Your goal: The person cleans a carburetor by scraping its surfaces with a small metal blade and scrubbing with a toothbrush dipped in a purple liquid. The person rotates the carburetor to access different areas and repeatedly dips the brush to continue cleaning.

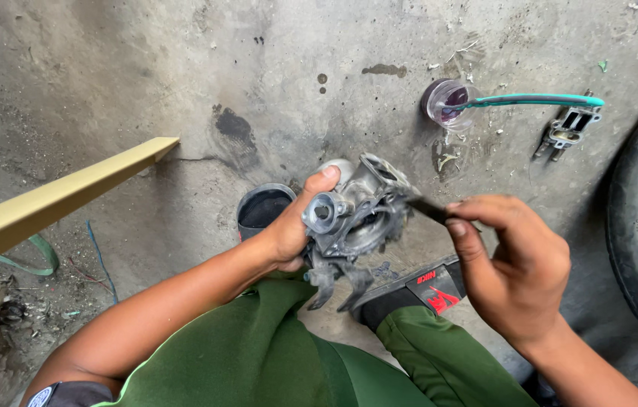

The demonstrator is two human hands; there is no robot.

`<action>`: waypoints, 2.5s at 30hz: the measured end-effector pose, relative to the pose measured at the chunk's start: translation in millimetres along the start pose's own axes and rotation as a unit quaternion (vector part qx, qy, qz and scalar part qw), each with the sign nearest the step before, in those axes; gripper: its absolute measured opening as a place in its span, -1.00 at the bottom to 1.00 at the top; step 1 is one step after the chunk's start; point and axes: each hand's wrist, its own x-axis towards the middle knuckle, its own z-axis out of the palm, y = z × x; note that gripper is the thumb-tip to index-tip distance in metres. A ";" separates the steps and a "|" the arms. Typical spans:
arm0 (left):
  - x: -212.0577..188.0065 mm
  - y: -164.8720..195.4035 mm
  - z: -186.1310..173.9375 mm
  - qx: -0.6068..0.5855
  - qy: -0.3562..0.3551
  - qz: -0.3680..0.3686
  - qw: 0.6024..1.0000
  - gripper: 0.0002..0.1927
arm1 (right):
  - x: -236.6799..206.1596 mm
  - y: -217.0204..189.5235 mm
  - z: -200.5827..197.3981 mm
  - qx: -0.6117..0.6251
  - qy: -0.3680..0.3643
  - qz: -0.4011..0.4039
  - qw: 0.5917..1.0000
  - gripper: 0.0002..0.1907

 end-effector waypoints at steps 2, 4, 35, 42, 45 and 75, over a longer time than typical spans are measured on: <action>0.9 -0.9 3.5 -0.019 -0.013 -0.068 0.997 -0.24 | 6.3 -0.9 2.2 -0.085 -0.008 -0.090 0.992 -0.80; 0.4 -1.5 6.3 -0.001 -0.025 -0.078 0.997 -0.21 | 10.1 -3.0 4.8 -0.110 -0.015 -0.119 0.987 -0.78; -11.4 97.2 -39.8 0.681 0.142 0.472 0.542 -0.22 | -49.2 139.3 60.3 -0.137 -0.186 0.004 0.973 -0.80; -6.3 69.6 -48.6 0.122 0.010 0.299 0.946 -0.15 | -4.5 101.0 19.1 -0.260 -0.037 -0.218 0.940 -0.58; -2.1 50.6 -47.1 -0.010 -0.045 0.196 0.980 -0.14 | 38.3 57.5 -28.0 -0.471 0.032 -0.275 0.837 -0.70; 18.1 29.4 -57.4 -0.038 -0.166 0.035 0.985 -0.15 | 63.8 50.5 -68.3 -0.512 -0.083 -0.092 0.850 -0.87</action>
